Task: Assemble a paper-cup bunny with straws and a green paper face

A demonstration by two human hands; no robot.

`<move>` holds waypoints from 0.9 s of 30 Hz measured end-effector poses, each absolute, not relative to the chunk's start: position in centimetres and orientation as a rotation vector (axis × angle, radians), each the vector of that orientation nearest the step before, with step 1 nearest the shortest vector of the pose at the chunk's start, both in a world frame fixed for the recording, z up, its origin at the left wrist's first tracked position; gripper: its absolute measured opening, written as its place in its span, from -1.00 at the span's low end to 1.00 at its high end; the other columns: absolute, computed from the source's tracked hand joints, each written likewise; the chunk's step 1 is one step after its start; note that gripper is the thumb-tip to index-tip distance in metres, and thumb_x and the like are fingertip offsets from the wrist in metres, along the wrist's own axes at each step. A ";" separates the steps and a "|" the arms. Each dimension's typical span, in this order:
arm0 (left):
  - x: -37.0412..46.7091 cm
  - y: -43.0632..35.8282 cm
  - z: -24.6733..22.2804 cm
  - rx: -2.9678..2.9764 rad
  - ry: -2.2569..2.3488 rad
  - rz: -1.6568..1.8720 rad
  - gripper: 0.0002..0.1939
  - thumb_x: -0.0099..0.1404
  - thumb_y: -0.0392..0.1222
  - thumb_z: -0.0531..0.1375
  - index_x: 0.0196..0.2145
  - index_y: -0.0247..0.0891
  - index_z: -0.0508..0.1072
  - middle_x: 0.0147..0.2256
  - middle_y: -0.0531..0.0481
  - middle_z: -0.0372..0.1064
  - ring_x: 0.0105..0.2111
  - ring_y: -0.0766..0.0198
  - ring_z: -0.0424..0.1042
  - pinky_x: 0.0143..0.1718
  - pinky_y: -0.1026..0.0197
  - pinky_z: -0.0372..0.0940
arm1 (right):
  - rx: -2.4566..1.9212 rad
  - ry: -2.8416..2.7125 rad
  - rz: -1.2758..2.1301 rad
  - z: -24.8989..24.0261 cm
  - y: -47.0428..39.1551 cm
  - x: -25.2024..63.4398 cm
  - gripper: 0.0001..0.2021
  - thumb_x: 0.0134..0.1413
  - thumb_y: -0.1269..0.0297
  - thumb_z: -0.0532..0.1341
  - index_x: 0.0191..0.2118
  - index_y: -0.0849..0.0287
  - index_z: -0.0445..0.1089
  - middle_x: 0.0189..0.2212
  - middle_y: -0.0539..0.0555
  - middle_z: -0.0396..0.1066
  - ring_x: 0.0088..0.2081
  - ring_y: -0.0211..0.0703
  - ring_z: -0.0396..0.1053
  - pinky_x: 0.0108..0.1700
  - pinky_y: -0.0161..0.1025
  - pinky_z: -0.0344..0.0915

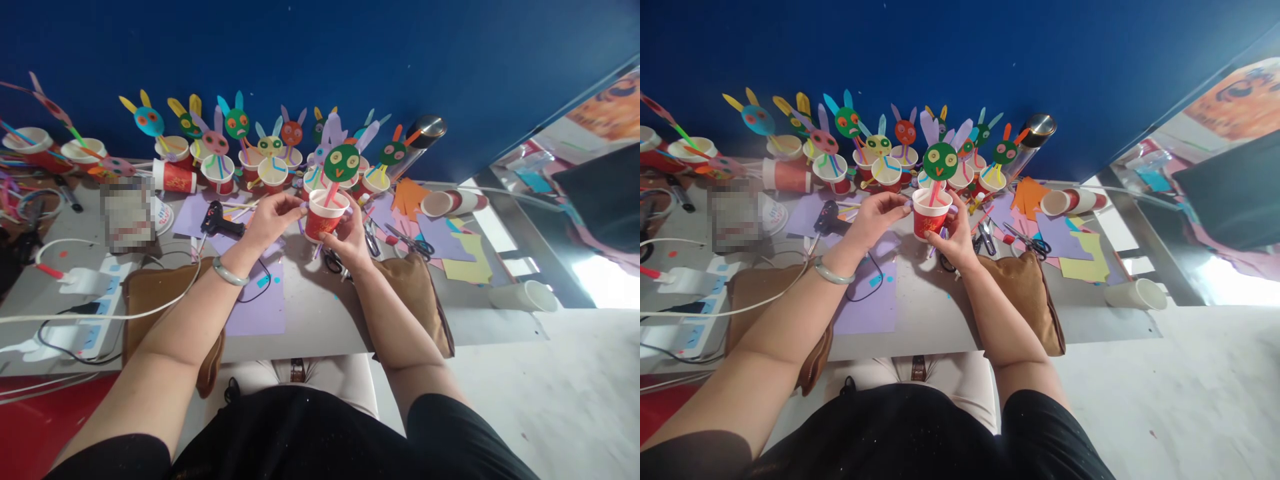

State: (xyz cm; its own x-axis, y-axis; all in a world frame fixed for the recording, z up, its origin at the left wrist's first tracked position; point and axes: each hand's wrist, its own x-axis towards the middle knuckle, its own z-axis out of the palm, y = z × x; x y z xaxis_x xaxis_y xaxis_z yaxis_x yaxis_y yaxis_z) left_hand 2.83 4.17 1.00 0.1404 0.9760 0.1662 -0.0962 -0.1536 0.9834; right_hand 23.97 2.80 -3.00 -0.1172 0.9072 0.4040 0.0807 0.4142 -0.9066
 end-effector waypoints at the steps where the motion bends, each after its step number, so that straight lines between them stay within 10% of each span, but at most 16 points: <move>1: 2.8 4.2 1.0 1.329 0.963 1.252 -0.54 0.08 0.18 0.55 -0.33 -0.23 0.59 -0.31 -0.06 0.61 -0.27 0.22 0.56 -0.16 0.13 0.50 | -0.909 -1.533 0.909 -3.1 2.8 24.0 0.15 -0.17 -0.35 0.54 0.47 -0.06 0.10 0.20 0.26 0.52 0.13 0.14 0.56 0.12 0.05 0.55; 18: 3.2 4.0 1.5 1.189 1.000 1.275 -0.71 0.04 -0.06 0.54 -0.44 -0.29 0.60 -0.47 0.04 0.49 -0.41 0.35 0.37 -0.34 0.27 0.26 | -0.872 -1.538 0.940 -3.4 2.5 24.0 0.13 -0.12 -0.22 0.59 0.50 -0.09 0.10 0.29 0.23 0.48 0.15 0.15 0.56 0.15 0.03 0.55; 27: 3.1 4.0 1.1 1.075 0.967 1.259 -0.70 0.07 -0.06 0.54 -0.42 -0.29 0.58 -0.43 0.00 0.55 -0.35 0.32 0.49 -0.20 0.22 0.40 | -0.938 -1.469 0.735 -2.8 2.8 24.6 -0.16 -0.08 -0.34 0.52 0.25 -0.02 0.43 0.12 0.17 0.59 0.05 0.07 0.58 0.12 0.03 0.52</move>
State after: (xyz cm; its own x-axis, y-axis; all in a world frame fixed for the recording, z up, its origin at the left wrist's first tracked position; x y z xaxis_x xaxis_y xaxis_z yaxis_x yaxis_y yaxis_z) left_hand 3.07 4.00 1.12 0.0814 0.9965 0.0190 -0.2393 0.0011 0.9709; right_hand 24.59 2.76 -2.75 0.0077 0.8753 0.4835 0.1380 0.4779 -0.8675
